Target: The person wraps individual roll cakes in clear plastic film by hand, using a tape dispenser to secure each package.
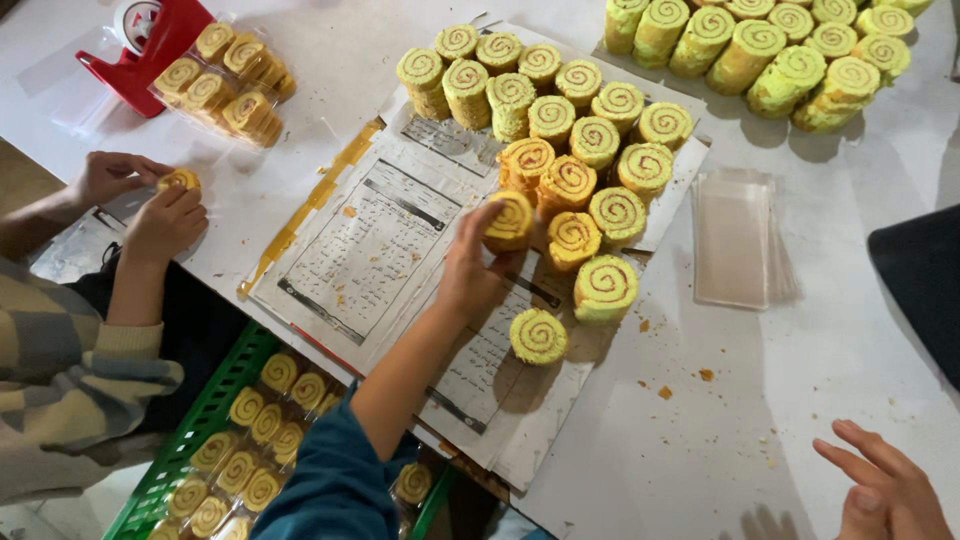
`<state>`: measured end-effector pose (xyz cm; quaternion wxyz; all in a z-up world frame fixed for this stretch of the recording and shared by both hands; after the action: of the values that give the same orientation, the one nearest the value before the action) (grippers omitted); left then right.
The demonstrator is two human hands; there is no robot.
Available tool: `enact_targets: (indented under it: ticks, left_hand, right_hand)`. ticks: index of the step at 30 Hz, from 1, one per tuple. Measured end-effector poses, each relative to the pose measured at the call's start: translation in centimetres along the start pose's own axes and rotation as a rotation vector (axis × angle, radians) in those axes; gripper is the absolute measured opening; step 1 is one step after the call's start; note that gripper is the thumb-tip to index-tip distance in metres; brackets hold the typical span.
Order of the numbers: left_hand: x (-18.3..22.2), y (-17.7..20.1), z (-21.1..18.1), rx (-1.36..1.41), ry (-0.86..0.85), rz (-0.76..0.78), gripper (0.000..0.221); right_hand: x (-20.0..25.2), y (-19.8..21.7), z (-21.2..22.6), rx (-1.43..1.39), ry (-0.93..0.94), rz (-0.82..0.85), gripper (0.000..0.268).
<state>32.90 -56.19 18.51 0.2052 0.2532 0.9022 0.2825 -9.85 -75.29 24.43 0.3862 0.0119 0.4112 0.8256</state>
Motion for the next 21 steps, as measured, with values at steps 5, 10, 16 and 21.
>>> enact_targets:
  ticks: [5,10,16,21]
  left_hand:
    - [0.7,2.7,0.5,-0.028,-0.376,-0.26,0.076]
    - [4.1,5.0,-8.8,-0.01,-0.526,-0.29,0.079]
    - [9.1,-5.8,-18.7,0.208,-0.611,-0.061,0.068]
    - [14.4,-18.5,-26.4,0.424,-0.482,0.348,0.069]
  right_hand:
    - [0.3,1.0,-1.8,-0.088,-0.115,-0.013,0.067]
    - [0.0,2.1,6.1,-0.214,-0.292,-0.136,0.058]
    - [3.0,5.3,0.5,-0.324,-0.019,-0.226,0.044]
    - [8.2,11.5,-6.7,-0.318,0.194,-0.415,0.026]
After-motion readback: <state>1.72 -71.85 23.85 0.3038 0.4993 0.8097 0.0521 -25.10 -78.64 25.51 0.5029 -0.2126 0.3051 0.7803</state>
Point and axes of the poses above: each hand's wrist, its own x-axis away from the middle knuckle, its own y-axis out of the back of the hand, z = x × y, the point moved 4 cm from there along -x, towards the middle knuckle, and after that the axes turned 10 degrees about -x, right-handed, at the moved point
